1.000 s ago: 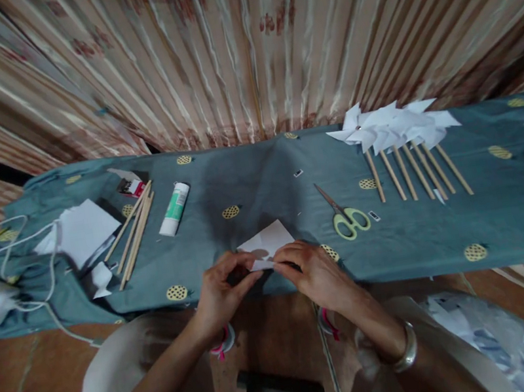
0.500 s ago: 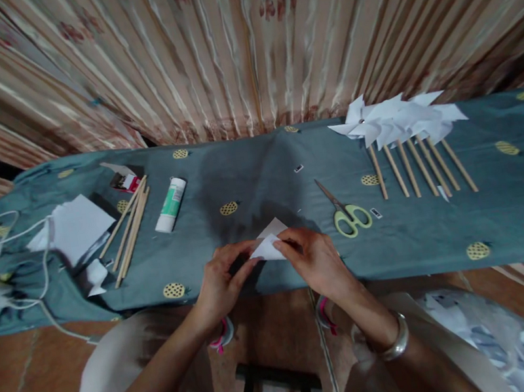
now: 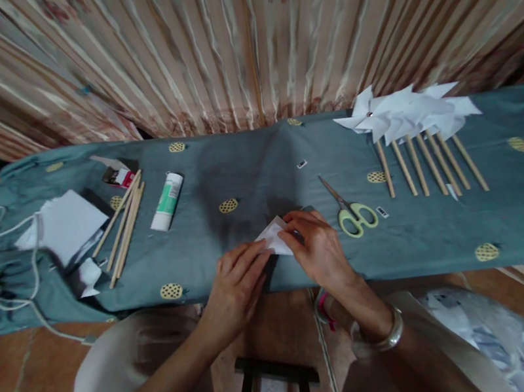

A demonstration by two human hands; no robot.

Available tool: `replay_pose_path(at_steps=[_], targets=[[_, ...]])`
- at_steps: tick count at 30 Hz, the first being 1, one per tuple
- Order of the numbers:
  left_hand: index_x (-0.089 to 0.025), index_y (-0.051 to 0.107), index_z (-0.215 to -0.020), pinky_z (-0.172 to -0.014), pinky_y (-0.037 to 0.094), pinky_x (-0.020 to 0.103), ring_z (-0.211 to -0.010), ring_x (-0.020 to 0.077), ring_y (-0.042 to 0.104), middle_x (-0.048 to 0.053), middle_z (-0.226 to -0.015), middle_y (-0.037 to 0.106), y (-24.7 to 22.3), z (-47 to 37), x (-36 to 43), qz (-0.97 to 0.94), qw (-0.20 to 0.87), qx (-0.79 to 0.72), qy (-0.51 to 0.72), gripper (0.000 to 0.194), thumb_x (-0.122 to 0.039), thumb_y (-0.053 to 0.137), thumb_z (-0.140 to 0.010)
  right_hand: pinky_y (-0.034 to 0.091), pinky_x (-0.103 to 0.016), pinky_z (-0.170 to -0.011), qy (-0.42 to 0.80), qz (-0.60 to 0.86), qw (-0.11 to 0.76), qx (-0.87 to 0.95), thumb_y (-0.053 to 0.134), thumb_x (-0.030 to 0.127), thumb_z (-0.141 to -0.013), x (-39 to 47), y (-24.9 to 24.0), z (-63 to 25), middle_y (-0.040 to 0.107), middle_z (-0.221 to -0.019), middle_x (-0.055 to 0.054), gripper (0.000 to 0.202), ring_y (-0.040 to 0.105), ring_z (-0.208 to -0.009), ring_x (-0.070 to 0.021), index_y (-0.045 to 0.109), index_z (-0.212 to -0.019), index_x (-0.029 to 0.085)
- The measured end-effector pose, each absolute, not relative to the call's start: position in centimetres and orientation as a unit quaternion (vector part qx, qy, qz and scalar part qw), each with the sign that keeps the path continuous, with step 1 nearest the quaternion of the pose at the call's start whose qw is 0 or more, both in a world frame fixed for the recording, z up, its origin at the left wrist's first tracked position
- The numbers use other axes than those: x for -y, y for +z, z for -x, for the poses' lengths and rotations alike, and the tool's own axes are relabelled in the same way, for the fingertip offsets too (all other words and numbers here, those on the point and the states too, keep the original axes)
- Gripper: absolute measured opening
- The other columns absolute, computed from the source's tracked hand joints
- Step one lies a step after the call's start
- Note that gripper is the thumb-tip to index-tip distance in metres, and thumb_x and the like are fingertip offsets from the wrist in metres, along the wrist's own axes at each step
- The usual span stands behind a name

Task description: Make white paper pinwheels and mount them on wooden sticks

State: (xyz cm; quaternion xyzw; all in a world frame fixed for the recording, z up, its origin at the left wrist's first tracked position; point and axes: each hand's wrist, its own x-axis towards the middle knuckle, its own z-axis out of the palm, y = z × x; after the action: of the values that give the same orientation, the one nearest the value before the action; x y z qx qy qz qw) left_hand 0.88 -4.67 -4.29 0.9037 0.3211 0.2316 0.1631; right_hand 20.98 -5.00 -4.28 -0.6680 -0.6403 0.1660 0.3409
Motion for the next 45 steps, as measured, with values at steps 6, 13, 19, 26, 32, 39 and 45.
replay_pose_path(at_steps=[6, 13, 19, 26, 32, 39, 45], targets=[[-0.007, 0.036, -0.142, -0.114, 0.035, 0.052, -0.146, 0.0273, 0.026, 0.019, -0.148, 0.044, -5.2, -1.4, 6.0, -0.931, 0.142, -0.287, 0.176, 0.049, -0.023, 0.043, -0.096, 0.05, -0.041, -0.088, 0.168, 0.67, 0.347, 0.635, 0.061, 0.027, -0.085, 4.7, -4.6, -21.1, 0.073, -0.096, -0.007, 0.013, 0.066, -0.094, -0.0237, 0.068, -0.076, 0.022], [-0.005, 0.032, -0.144, -0.115, 0.035, 0.051, -0.146, 0.0301, 0.025, 0.021, -0.151, 0.039, -5.2, -1.4, 6.2, -0.931, 0.162, -0.295, 0.139, 0.057, -0.027, 0.049, -0.094, 0.051, -0.039, -0.084, 0.156, 0.68, 0.344, 0.628, 0.06, 0.027, -0.085, 4.4, -4.5, -20.8, 0.072, -0.092, -0.006, 0.015, 0.066, -0.088, -0.0226, 0.066, -0.072, 0.021], [-0.006, 0.032, -0.144, -0.115, 0.034, 0.051, -0.146, 0.0306, 0.025, 0.021, -0.152, 0.037, -5.1, -1.5, 6.2, -0.931, 0.17, -0.299, 0.123, 0.059, -0.027, 0.051, -0.093, 0.051, -0.037, -0.083, 0.153, 0.684, 0.337, 0.629, 0.062, 0.024, -0.083, 4.3, -4.4, -20.8, 0.072, -0.091, -0.007, 0.013, 0.066, -0.088, -0.0225, 0.065, -0.071, 0.02], [-0.006, 0.033, -0.144, -0.114, 0.035, 0.052, -0.146, 0.0311, 0.023, 0.021, -0.152, 0.037, -5.3, -1.6, 6.1, -0.932, 0.169, -0.295, 0.125, 0.057, -0.029, 0.049, -0.094, 0.05, -0.037, -0.083, 0.153, 0.693, 0.329, 0.622, 0.063, 0.023, -0.082, 4.2, -4.5, -20.6, 0.071, -0.089, -0.007, 0.012, 0.066, -0.087, -0.0225, 0.065, -0.07, 0.02], [-0.007, 0.032, -0.144, -0.115, 0.033, 0.053, -0.148, 0.0297, 0.02, 0.021, -0.152, 0.037, -5.4, -1.4, 6.1, -0.931, 0.173, -0.297, 0.124, 0.058, -0.029, 0.049, -0.094, 0.05, -0.037, -0.082, 0.154, 0.696, 0.33, 0.619, 0.063, 0.022, -0.081, 4.0, -4.4, -20.6, 0.071, -0.088, -0.007, 0.013, 0.066, -0.087, -0.0225, 0.063, -0.069, 0.02], [-0.005, 0.034, -0.143, -0.115, 0.034, 0.053, -0.147, 0.0313, 0.02, 0.021, -0.151, 0.038, -5.5, -1.4, 6.1, -0.934, 0.16, -0.295, 0.123, 0.057, -0.028, 0.05, -0.094, 0.049, -0.037, -0.083, 0.161, 0.699, 0.32, 0.618, 0.061, 0.024, -0.082, 3.9, -4.4, -20.6, 0.071, -0.088, -0.006, 0.014, 0.065, -0.086, -0.0223, 0.062, -0.068, 0.021], [-0.005, 0.033, -0.144, -0.114, 0.034, 0.052, -0.146, 0.0326, 0.023, 0.021, -0.152, 0.037, -5.7, -1.5, 6.1, -0.938, 0.143, -0.294, 0.119, 0.058, -0.032, 0.048, -0.095, 0.049, -0.038, -0.083, 0.162, 0.706, 0.318, 0.612, 0.06, 0.025, -0.083, 3.9, -4.4, -20.5, 0.07, -0.088, -0.007, 0.015, 0.064, -0.087, -0.023, 0.062, -0.068, 0.021]])
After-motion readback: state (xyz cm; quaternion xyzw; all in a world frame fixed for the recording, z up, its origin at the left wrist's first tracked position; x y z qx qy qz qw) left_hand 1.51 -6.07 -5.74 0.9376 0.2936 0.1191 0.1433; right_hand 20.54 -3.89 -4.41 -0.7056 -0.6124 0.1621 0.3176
